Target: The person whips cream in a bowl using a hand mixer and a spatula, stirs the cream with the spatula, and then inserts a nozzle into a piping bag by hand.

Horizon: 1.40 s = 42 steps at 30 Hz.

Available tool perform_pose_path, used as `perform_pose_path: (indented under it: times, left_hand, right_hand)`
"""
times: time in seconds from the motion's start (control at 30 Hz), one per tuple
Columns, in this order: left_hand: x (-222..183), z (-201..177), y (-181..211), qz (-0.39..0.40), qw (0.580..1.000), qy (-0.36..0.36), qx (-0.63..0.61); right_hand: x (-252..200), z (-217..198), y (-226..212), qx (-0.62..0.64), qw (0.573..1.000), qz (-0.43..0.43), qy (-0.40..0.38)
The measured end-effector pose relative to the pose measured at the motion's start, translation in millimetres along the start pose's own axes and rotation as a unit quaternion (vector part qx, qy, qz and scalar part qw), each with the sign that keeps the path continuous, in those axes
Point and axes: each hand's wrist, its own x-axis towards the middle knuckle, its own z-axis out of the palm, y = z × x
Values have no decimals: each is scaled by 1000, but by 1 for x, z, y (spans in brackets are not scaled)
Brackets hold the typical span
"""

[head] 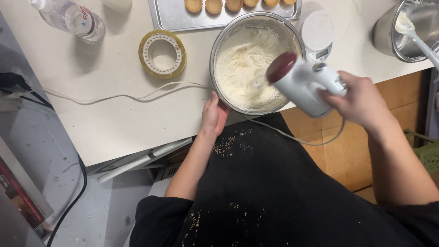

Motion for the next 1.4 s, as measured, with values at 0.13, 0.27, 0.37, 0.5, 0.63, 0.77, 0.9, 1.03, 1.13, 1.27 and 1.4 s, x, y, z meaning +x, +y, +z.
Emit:
perform_pose_path:
  times: [0.13, 0.27, 0.37, 0.5, 0.63, 0.77, 0.9, 1.03, 1.13, 1.27, 1.4]
  left_hand:
    - [0, 4, 5, -4, 1000, 6, -4]
    - [2, 5, 6, 6, 1000, 8, -9]
    - [0, 2, 7, 8, 1000, 7, -5]
    - [3, 2, 7, 3, 1000, 9, -3]
    - [4, 1, 3, -10, 1000, 10, -2]
    - [0, 6, 6, -1, 999, 34, -8]
    - [-1, 4, 6, 2, 1000, 17, -9]
    - [4, -1, 6, -11, 1000, 17, -4]
    - [7, -10, 6, -36, 999, 7, 4]
    - [9, -13, 7, -41, 999, -4, 8]
    - [6, -6, 8, -36, 999, 3, -25]
  right_hand:
    - [1, 28, -8, -7, 999, 49, -18]
    - [-4, 20, 14, -15, 999, -21, -38]
    - [-13, 4, 25, -7, 1000, 14, 12]
    - [-2, 33, 17, -7, 996, -16, 82]
    - [7, 66, 2, 50, 987, -155, -4]
    - [-14, 31, 2, 12, 989, -129, -72]
    - [-20, 3, 15, -42, 998, 38, 37]
    - [13, 19, 19, 38, 985, -52, 159]
    - [44, 44, 0, 144, 982, -64, 103]
    - [31, 58, -20, 28, 970, -240, -36]
    - [-5, 22, -10, -100, 970, -139, -171]
